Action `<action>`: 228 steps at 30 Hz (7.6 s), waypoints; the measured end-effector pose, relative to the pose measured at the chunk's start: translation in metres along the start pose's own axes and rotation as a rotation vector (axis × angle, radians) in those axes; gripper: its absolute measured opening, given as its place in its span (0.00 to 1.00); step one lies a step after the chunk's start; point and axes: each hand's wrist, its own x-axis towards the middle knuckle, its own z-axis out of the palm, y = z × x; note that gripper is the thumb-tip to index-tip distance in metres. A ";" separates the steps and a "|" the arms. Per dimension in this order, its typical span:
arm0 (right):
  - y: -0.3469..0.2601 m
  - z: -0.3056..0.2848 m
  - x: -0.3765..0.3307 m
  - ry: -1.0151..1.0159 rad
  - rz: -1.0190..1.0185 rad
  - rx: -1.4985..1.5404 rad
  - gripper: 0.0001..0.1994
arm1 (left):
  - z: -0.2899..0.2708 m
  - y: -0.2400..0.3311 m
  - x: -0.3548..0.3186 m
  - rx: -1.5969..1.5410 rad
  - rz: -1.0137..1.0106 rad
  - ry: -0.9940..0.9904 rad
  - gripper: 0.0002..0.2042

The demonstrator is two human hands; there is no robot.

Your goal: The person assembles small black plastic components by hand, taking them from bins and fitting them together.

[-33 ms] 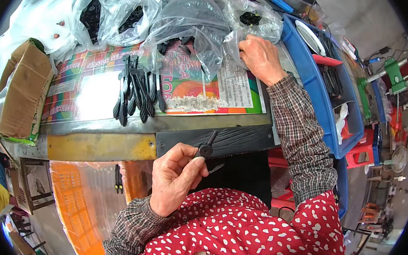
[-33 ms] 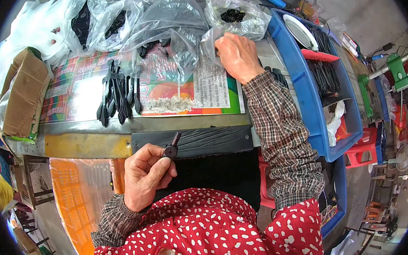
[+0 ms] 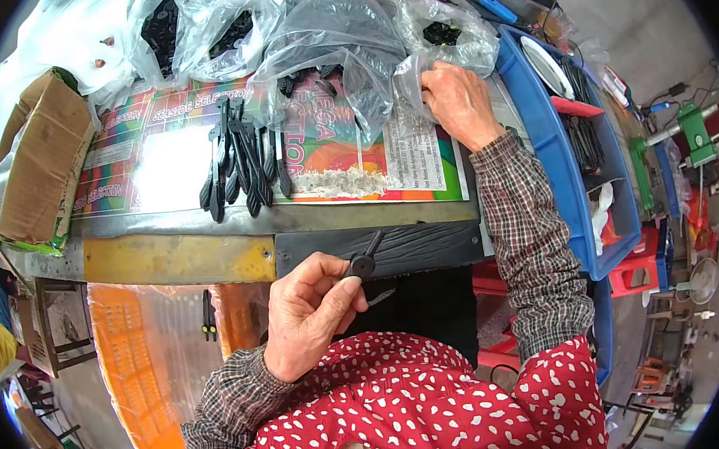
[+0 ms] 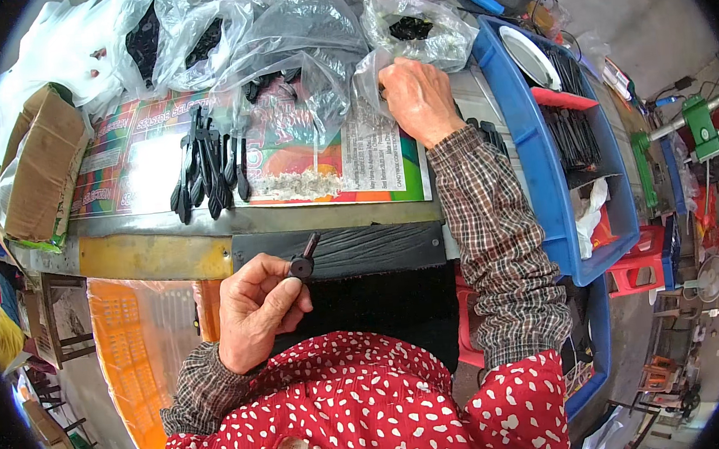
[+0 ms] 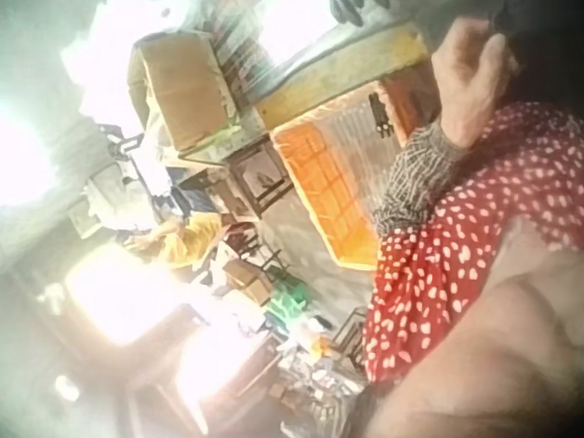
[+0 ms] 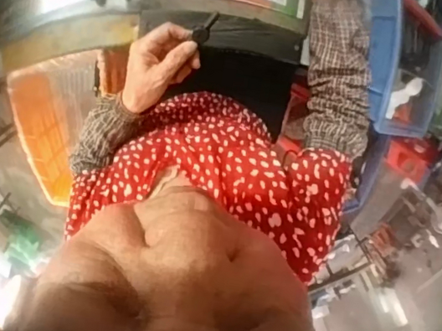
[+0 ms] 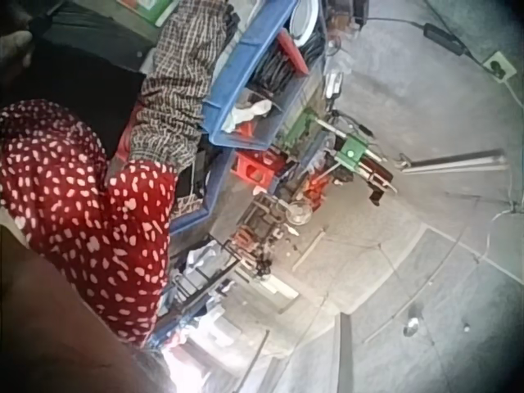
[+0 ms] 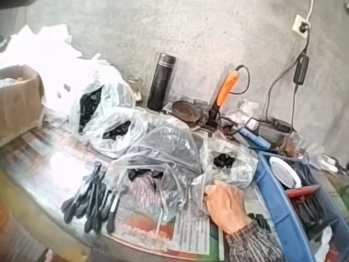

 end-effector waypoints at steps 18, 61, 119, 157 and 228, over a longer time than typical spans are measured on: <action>0.007 -0.003 -0.009 0.154 0.094 0.504 0.07 | -0.001 -0.003 -0.004 0.029 0.039 -0.001 0.05; -0.161 -0.062 -0.142 0.206 0.090 1.062 0.09 | 0.011 -0.014 -0.022 0.080 0.139 0.113 0.05; -0.179 -0.054 -0.143 -0.106 0.552 1.641 0.10 | 0.008 -0.022 -0.024 -0.011 0.137 0.107 0.04; -0.167 -0.065 -0.139 -0.236 0.437 1.630 0.12 | -0.003 -0.017 -0.027 -0.175 0.056 0.001 0.03; -0.177 -0.059 -0.137 -0.262 0.480 1.630 0.08 | -0.004 -0.020 -0.031 -0.079 0.083 0.068 0.04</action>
